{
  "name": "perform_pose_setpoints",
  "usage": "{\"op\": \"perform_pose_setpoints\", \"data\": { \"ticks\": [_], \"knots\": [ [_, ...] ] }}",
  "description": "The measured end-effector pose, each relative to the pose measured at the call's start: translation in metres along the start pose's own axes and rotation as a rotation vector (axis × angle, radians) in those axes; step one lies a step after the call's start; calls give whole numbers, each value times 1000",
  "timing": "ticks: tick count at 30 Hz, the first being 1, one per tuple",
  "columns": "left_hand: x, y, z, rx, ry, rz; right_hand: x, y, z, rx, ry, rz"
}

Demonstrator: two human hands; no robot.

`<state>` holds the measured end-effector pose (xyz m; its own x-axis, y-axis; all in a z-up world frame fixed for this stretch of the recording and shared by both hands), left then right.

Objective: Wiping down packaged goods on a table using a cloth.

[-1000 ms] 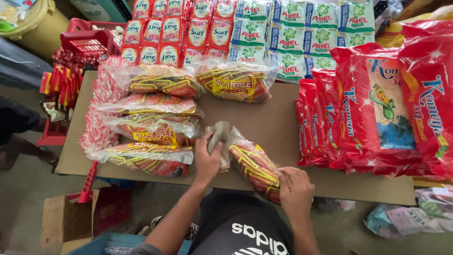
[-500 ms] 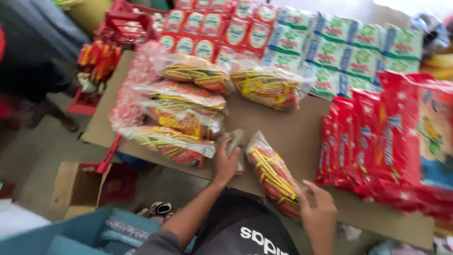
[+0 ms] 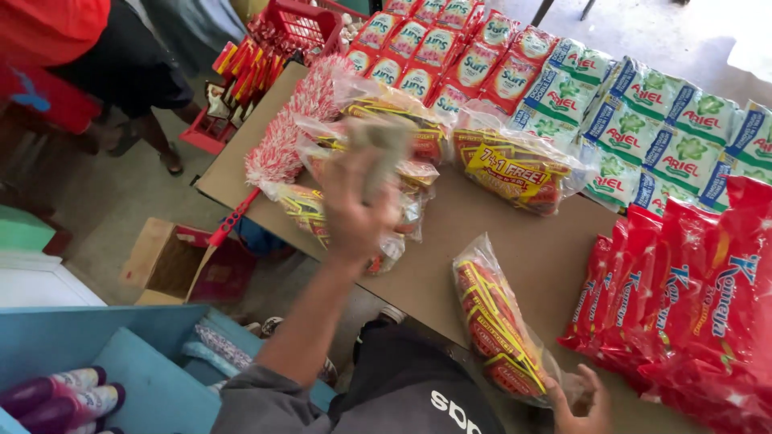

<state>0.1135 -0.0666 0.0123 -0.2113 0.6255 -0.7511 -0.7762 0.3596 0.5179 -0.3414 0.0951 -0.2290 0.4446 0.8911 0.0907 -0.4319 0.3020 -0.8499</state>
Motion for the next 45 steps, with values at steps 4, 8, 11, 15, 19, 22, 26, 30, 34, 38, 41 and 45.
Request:
{"op": "perform_pose_setpoints", "data": {
  "ticks": [4, 8, 11, 15, 19, 22, 26, 30, 34, 38, 41, 45],
  "knots": [
    [-9, -52, 26, -200, 115, 38, -4, 36, -2, -84, -74, 42],
    [15, -72, 26, -294, -145, 108, 30, -66, 6, 65, -10, 32],
    [33, -54, 18, -477, -150, 54, 32, -57, 7, 149, 30, -71],
    [27, 19, 3, -56, -10, -62, 29, -57, 4, -161, -57, -129],
    [46, 36, -51, 280, -289, -60, 32, -58, 5, -170, -232, -241],
    [41, 63, -58, 398, -327, -42, 34, -1, 1, -201, -224, -330],
    [58, 57, -86, 323, -586, -190, 48, -17, 1, -131, -118, -315],
    [87, 45, -112, 44, -900, -485, 54, -68, -2, -246, -130, -217],
    [97, 48, -124, 78, -1073, -482, 55, -77, -4, -277, -62, -90],
    [92, 47, -127, 107, -1127, -465, 56, -85, -4, -153, 24, -27],
    [84, 46, -122, 155, -927, -495, 53, -82, -8, -235, 88, 32],
    [69, 49, -115, 163, -839, -536, 47, -104, -11, -189, 86, 94]
  ]
}}
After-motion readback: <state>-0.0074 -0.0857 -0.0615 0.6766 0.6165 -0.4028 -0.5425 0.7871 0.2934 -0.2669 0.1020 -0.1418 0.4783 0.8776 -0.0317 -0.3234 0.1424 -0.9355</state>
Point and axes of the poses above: each hand's wrist, its own x-axis away from the middle knuckle, its own z-axis out of the back of the hand, y = z × x, the point moved 2 cm from there along -x, towards the middle knuckle, and after that the axes turned 8 degrees about -z, right-handed, at the moved point
